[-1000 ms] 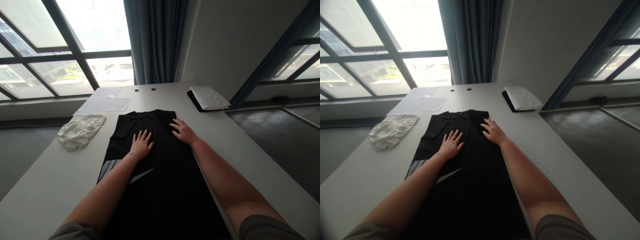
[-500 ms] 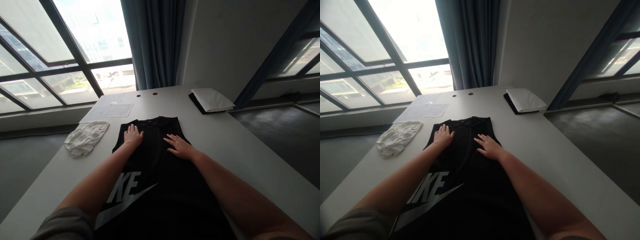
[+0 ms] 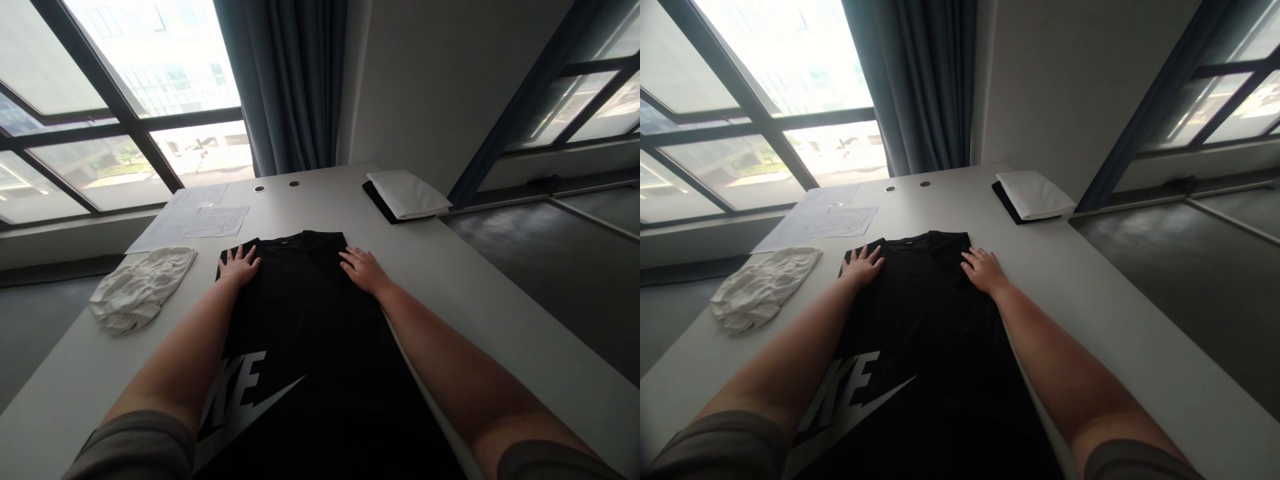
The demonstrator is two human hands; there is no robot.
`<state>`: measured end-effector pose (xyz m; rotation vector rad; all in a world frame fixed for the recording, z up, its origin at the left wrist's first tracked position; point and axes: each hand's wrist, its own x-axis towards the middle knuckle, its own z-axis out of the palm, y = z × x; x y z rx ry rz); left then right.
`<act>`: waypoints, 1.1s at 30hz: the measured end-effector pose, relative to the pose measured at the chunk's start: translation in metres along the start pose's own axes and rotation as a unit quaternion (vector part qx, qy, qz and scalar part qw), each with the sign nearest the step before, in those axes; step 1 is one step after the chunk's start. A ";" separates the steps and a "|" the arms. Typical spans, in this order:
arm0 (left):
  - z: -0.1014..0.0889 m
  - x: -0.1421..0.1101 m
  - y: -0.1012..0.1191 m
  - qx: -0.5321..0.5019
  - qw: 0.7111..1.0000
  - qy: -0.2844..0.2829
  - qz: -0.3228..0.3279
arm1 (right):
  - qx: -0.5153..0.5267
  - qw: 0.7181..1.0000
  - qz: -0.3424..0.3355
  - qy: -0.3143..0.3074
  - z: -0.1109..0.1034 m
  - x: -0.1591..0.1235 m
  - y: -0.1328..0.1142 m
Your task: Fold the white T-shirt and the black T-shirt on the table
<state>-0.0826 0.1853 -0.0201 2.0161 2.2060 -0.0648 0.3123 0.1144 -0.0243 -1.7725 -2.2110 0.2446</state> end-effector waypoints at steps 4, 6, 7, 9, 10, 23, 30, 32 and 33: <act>0.000 -0.001 0.000 -0.008 1.000 0.020 0.006 | -0.044 0.998 -0.003 -0.040 0.002 0.004 0.007; 0.003 -0.005 0.000 -0.016 0.998 0.061 0.006 | -0.057 0.997 -0.006 -0.049 0.003 0.004 0.007; 0.005 -0.006 -0.001 -0.021 0.996 0.090 -0.009 | -0.061 0.997 -0.006 -0.053 0.003 0.003 0.007; 0.008 -0.007 -0.004 -0.033 0.988 0.130 -0.069 | -0.069 0.996 -0.003 -0.059 0.004 0.003 0.006; 0.008 -0.007 -0.007 -0.039 0.985 0.131 -0.104 | -0.072 0.995 -0.002 -0.062 0.005 0.003 0.006; 0.009 -0.008 -0.018 0.019 0.994 0.112 0.008 | -0.025 0.999 -0.014 0.020 0.009 0.006 0.015; -0.004 0.010 -0.013 0.059 0.998 0.008 0.012 | -0.046 0.999 -0.017 -0.011 0.008 0.004 0.013; -0.009 0.015 -0.008 0.057 0.998 -0.020 -0.009 | -0.052 0.998 -0.016 -0.018 0.007 0.002 0.011; -0.010 0.016 -0.005 0.050 0.998 -0.027 -0.017 | -0.053 0.998 -0.016 -0.020 0.008 0.002 0.011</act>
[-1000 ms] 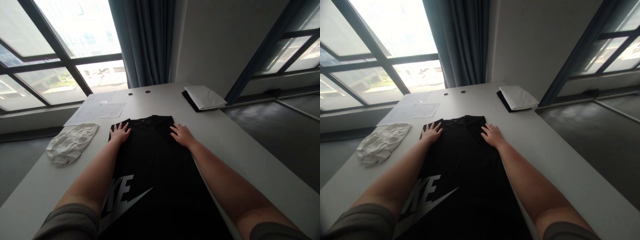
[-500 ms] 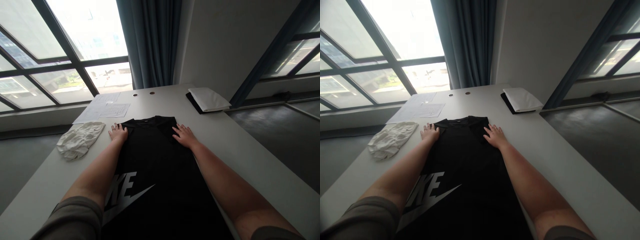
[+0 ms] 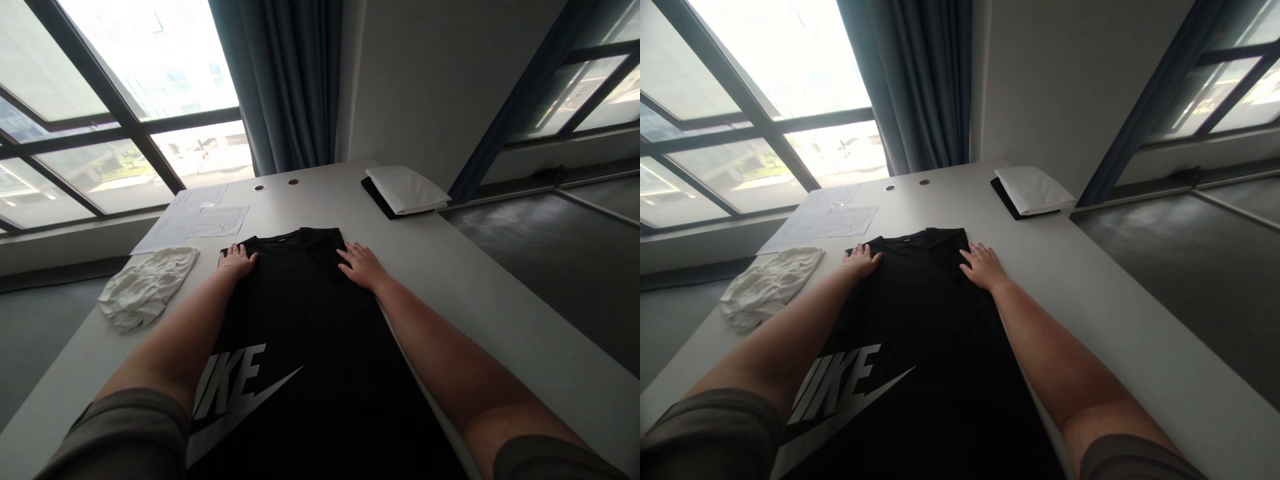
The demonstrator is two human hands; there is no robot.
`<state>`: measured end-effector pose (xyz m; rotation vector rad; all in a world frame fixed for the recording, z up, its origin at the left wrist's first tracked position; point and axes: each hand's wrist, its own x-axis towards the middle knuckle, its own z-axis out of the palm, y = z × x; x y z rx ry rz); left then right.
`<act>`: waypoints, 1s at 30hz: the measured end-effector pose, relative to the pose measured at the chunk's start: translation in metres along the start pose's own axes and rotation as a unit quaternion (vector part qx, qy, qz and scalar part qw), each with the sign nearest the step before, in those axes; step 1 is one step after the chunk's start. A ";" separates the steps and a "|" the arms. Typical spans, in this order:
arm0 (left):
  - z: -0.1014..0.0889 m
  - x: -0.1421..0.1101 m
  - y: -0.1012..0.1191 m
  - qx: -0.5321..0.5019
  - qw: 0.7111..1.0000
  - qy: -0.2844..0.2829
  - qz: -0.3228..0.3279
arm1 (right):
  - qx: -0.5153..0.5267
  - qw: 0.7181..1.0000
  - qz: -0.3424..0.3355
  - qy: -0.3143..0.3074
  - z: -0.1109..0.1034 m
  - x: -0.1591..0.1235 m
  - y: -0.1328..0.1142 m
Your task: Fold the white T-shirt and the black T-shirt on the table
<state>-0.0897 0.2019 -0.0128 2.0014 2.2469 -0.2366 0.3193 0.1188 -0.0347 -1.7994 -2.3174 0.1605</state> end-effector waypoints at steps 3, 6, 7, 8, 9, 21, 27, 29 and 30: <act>-0.001 -0.004 0.006 -0.028 0.999 0.008 -0.017 | 0.003 1.000 0.001 -0.004 0.001 0.000 -0.002; 0.001 -0.014 0.010 -0.046 0.998 0.036 -0.020 | 0.031 0.999 0.003 0.013 0.001 0.002 0.001; 0.000 -0.019 0.012 -0.049 0.997 0.052 -0.018 | 0.053 0.998 0.006 0.034 0.000 0.003 0.005; -0.001 -0.025 0.013 -0.052 0.996 0.074 -0.016 | 0.080 0.995 0.015 0.064 -0.001 0.004 0.009; -0.003 -0.031 0.014 -0.055 0.994 0.098 -0.015 | 0.108 0.989 0.032 0.098 -0.003 0.005 0.015; 0.062 -0.225 -0.066 -0.012 0.992 0.093 0.088 | 0.024 0.999 -0.014 0.045 -0.003 -0.046 0.006; 0.102 -0.327 -0.097 -0.029 0.990 0.127 0.053 | -0.036 0.998 0.035 0.042 0.007 -0.093 0.006; 0.103 -0.340 -0.097 -0.037 0.990 0.128 0.046 | -0.046 0.997 0.037 0.043 0.006 -0.110 0.008; 0.103 -0.342 -0.096 -0.039 0.990 0.126 0.045 | -0.049 0.997 0.038 0.042 0.005 -0.118 0.007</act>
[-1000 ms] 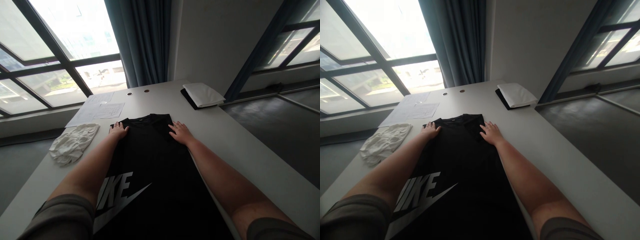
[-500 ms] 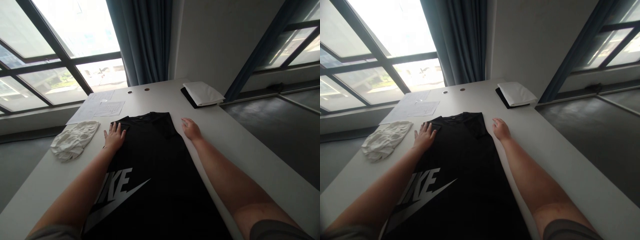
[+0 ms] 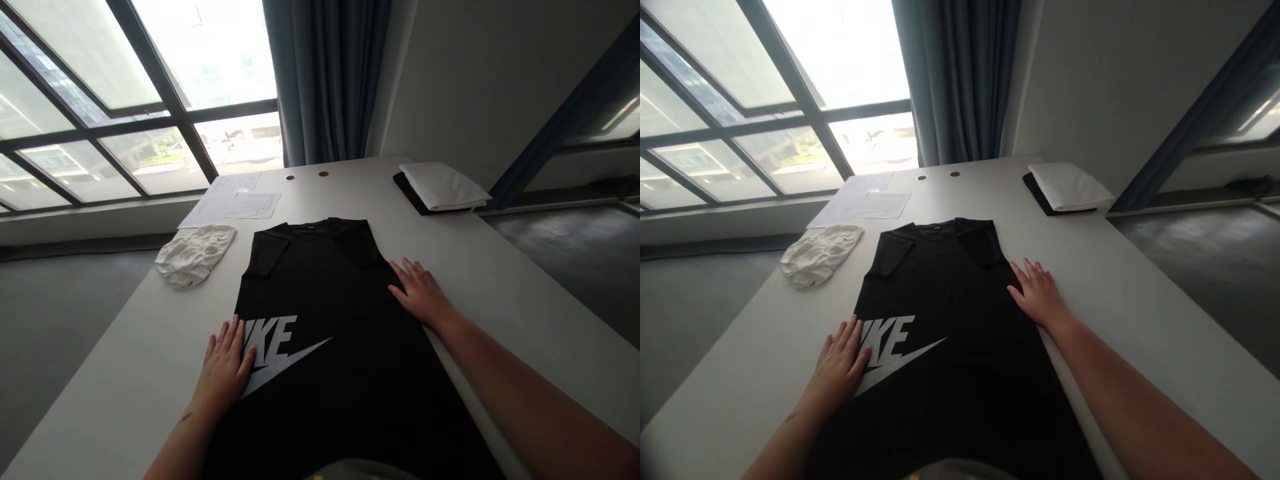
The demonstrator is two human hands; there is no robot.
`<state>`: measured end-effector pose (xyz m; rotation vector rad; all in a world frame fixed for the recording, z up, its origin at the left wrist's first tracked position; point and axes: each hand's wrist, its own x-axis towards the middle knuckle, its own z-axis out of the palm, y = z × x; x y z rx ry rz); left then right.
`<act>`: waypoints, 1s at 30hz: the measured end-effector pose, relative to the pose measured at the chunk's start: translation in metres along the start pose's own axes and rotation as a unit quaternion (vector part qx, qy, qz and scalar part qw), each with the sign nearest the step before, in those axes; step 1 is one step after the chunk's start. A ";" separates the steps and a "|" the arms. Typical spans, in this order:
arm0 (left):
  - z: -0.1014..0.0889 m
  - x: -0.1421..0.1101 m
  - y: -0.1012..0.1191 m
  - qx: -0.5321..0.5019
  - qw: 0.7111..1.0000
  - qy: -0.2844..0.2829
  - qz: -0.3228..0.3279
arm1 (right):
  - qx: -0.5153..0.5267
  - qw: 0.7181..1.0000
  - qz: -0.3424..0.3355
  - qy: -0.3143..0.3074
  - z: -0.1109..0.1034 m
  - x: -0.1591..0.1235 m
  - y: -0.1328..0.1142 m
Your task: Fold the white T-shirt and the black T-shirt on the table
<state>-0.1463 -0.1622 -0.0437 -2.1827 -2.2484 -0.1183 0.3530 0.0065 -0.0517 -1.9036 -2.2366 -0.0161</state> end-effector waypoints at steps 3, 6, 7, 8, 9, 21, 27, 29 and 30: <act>-0.002 0.003 0.005 -0.002 1.000 -0.002 -0.005 | -0.001 1.000 -0.007 -0.004 -0.011 -0.029 -0.005; -0.002 0.007 0.008 0.001 1.000 0.008 -0.014 | 0.015 0.999 -0.039 -0.002 -0.023 -0.065 -0.018; -0.002 0.007 0.008 0.001 1.000 0.009 -0.014 | 0.024 0.999 -0.047 0.001 -0.026 -0.079 -0.022; -0.001 0.006 0.006 0.000 1.000 0.009 -0.011 | 0.031 0.998 -0.050 0.005 -0.028 -0.093 -0.026; 0.000 0.004 0.004 -0.002 1.000 0.007 -0.006 | 0.037 0.998 -0.052 0.006 -0.029 -0.106 -0.029; 0.009 -0.035 -0.029 -0.018 0.995 0.082 -0.056 | 0.055 0.997 -0.056 -0.002 -0.035 -0.141 -0.036; -0.009 -0.050 -0.029 -0.051 0.995 0.088 -0.012 | 0.145 0.975 -0.164 0.034 -0.070 -0.072 -0.097; -0.018 -0.045 -0.023 -0.076 0.994 0.083 0.000 | 0.152 0.967 -0.205 0.001 -0.069 -0.034 -0.132; -0.022 -0.042 -0.020 -0.094 0.992 0.082 0.002 | 0.149 0.964 -0.219 -0.020 -0.065 -0.014 -0.152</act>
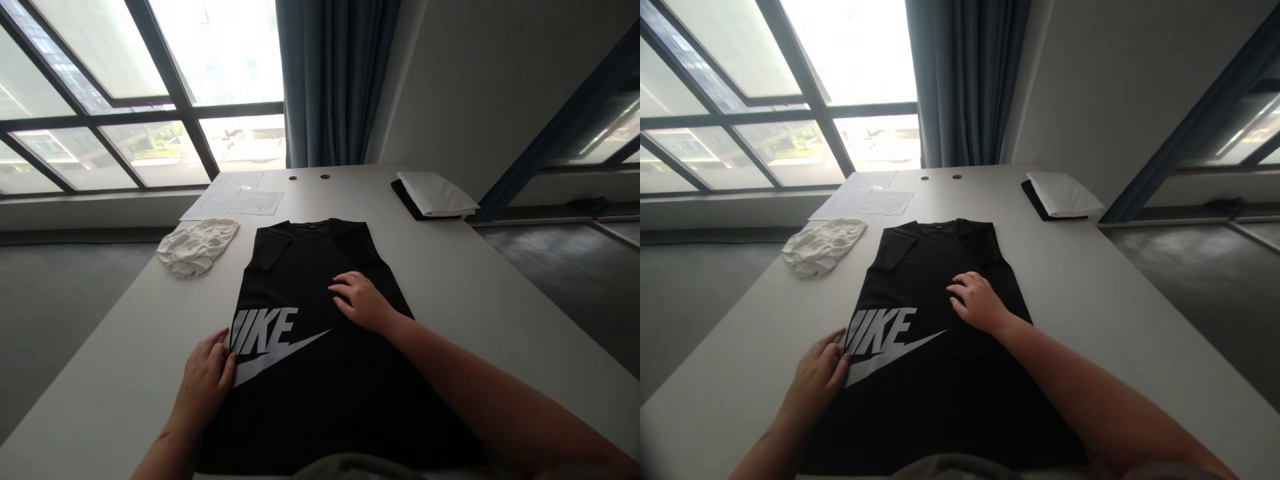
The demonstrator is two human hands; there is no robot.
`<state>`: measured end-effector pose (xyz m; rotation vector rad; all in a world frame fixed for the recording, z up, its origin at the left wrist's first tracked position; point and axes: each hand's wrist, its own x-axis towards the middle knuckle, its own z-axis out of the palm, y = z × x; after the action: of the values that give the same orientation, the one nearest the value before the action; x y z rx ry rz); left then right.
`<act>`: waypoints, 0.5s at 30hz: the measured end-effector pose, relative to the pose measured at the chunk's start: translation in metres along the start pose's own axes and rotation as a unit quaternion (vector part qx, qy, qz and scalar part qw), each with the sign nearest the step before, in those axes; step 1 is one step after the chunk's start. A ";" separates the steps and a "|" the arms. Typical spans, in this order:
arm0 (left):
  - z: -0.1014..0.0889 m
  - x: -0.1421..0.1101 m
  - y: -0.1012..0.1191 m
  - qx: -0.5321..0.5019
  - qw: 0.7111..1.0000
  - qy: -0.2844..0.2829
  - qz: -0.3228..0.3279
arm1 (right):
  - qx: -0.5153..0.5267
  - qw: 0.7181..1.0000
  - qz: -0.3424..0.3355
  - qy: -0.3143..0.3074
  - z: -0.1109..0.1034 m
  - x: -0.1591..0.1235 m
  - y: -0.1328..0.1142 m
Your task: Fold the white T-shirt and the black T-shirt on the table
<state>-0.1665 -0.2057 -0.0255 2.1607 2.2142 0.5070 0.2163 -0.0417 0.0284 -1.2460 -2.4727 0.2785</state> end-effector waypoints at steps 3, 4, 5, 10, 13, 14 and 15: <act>-0.007 0.006 0.007 -0.064 0.998 0.004 -0.011 | -0.006 0.999 -0.006 -0.046 0.029 0.082 -0.027; -0.009 0.005 0.007 -0.085 0.996 0.004 -0.016 | -0.010 0.998 -0.011 -0.062 0.038 0.109 -0.038; -0.011 0.003 0.008 -0.105 0.994 0.002 -0.020 | -0.014 0.997 -0.012 -0.072 0.047 0.134 -0.048; -0.018 -0.021 0.008 -0.203 0.979 -0.012 -0.026 | -0.020 0.993 0.019 -0.114 0.081 0.239 -0.088; -0.025 -0.034 0.008 -0.221 0.975 -0.019 0.007 | -0.024 0.990 0.046 -0.133 0.096 0.282 -0.098; -0.027 -0.037 0.008 -0.220 0.975 -0.019 0.018 | -0.026 0.988 0.058 -0.137 0.102 0.294 -0.099; -0.029 -0.040 0.007 -0.218 0.975 -0.021 0.026 | -0.028 0.987 0.074 -0.142 0.107 0.303 -0.099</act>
<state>-0.1642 -0.2509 -0.0049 1.9765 1.8120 0.8476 -0.0657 0.1423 0.0310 -1.5101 -2.6425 0.4576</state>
